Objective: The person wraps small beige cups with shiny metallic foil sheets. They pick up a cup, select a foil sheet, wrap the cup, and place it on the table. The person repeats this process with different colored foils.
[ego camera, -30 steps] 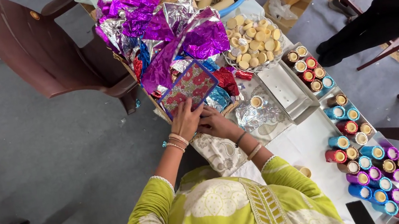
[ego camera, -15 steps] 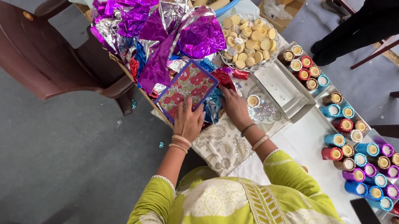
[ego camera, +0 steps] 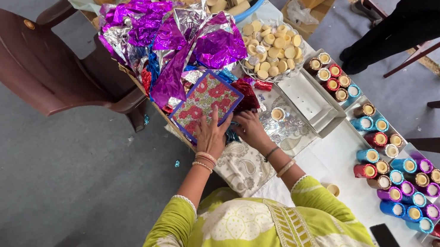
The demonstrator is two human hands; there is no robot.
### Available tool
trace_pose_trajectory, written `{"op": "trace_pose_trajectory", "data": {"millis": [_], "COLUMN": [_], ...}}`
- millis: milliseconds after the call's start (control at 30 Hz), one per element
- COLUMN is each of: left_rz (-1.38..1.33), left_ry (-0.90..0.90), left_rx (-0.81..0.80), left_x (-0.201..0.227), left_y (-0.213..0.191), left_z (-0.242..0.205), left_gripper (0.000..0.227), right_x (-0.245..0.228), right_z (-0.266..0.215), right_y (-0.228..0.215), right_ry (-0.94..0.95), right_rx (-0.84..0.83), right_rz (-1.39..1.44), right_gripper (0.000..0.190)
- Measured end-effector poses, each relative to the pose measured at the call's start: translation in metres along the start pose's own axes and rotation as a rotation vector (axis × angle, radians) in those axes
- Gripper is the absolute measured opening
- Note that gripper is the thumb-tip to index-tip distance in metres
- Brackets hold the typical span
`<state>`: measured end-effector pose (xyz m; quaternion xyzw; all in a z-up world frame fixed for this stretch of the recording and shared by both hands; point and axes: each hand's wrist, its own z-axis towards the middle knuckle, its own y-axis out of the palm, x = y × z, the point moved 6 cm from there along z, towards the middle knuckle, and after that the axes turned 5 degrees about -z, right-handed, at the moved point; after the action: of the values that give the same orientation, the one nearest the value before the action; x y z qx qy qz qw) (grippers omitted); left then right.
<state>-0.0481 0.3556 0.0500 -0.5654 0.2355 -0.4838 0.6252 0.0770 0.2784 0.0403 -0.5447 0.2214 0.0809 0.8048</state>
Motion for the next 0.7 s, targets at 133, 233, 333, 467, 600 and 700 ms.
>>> {"op": "trace_pose_trajectory", "data": {"millis": [133,233,333,467,600,700], "left_rz": [-0.065,-0.066,-0.058,-0.089,-0.099,-0.077], "left_ry": [-0.044,-0.048,-0.048,-0.031,-0.034,-0.043], "left_rx": [-0.031,-0.035,-0.048,-0.017,-0.025,-0.035], "left_x": [-0.007,-0.006,-0.004,0.000,-0.001,0.000], "left_y": [0.015,0.015,0.012,0.005,0.005,0.007], "left_z": [-0.001,-0.001,0.000,-0.001,-0.002,-0.001], "left_gripper": [0.049,0.043,0.033,0.032,0.030,0.029], "right_x": [-0.014,0.006,0.037,0.028,0.010,0.024], "right_z": [0.005,0.011,0.016,0.018,0.003,-0.003], "right_y": [-0.051,-0.073,-0.066,-0.056,-0.061,-0.067], "right_ry": [0.055,0.213,0.373,0.193,0.215,0.565], "right_rx": [0.265,0.451,0.332,0.248,0.308,0.198], "right_rz": [0.107,-0.079,0.104,-0.056,0.081,0.177], "right_gripper": [0.031,0.037,0.041,0.015,0.013,0.018]}}
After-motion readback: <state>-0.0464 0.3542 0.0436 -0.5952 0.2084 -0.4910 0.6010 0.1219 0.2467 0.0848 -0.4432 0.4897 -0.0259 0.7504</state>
